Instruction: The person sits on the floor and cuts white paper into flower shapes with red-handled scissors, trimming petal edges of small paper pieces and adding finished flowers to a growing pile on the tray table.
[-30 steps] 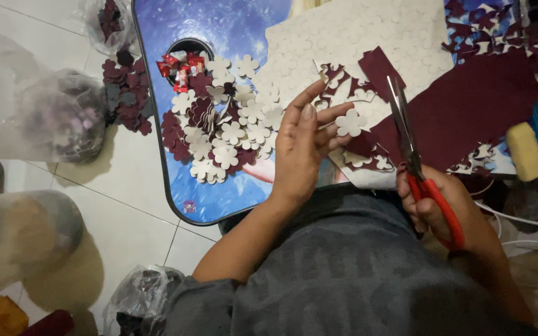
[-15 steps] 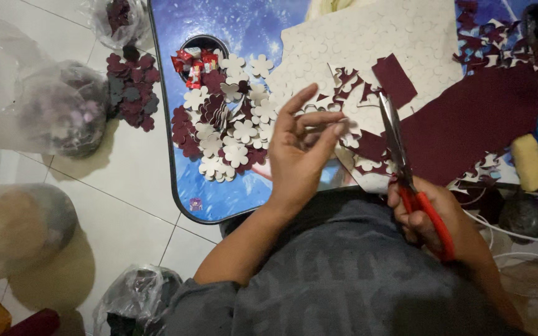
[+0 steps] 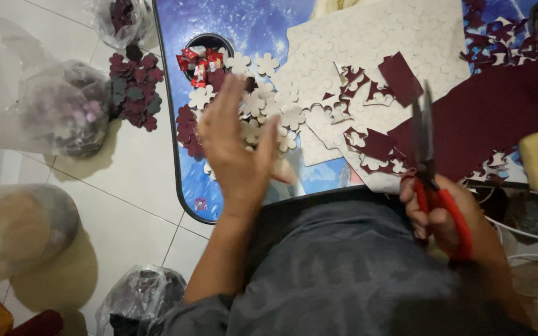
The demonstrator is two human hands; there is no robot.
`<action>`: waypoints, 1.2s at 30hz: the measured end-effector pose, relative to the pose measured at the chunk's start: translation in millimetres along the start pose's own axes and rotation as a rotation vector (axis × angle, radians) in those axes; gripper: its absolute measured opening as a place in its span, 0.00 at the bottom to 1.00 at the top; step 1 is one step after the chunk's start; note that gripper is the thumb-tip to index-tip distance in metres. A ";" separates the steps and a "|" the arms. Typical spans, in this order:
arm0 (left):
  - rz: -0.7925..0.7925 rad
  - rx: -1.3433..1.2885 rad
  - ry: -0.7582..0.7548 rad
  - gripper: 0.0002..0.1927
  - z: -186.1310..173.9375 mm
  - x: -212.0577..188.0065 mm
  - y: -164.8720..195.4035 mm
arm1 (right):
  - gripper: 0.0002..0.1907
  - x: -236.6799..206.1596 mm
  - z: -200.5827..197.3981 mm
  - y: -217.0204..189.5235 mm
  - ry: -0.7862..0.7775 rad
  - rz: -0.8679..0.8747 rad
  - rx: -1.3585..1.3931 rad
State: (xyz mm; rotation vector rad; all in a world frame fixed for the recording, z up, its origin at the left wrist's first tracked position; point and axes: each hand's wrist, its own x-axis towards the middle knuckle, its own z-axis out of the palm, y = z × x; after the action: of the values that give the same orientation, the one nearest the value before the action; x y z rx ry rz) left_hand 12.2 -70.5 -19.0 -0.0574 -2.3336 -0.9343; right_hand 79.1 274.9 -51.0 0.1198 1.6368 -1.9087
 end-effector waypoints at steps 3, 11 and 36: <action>0.128 -0.157 -0.158 0.29 19.5 -11.8 22.3 | 0.43 -6.9 3.6 -7.0 0.132 -0.077 -0.037; 0.416 -0.189 -0.493 0.22 78.0 -37.9 60.5 | 0.42 -19.2 23.3 -31.4 0.225 -0.137 -0.374; -0.732 -1.500 -0.231 0.23 62.8 8.2 64.3 | 0.63 0.9 53.0 -32.9 -0.068 -0.037 -0.183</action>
State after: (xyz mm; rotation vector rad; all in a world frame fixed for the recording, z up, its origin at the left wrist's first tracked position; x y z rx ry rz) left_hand -11.2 16.2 -10.3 0.0971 -1.2414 -2.9147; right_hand 78.6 227.2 -10.8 -0.0494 1.7694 -1.7596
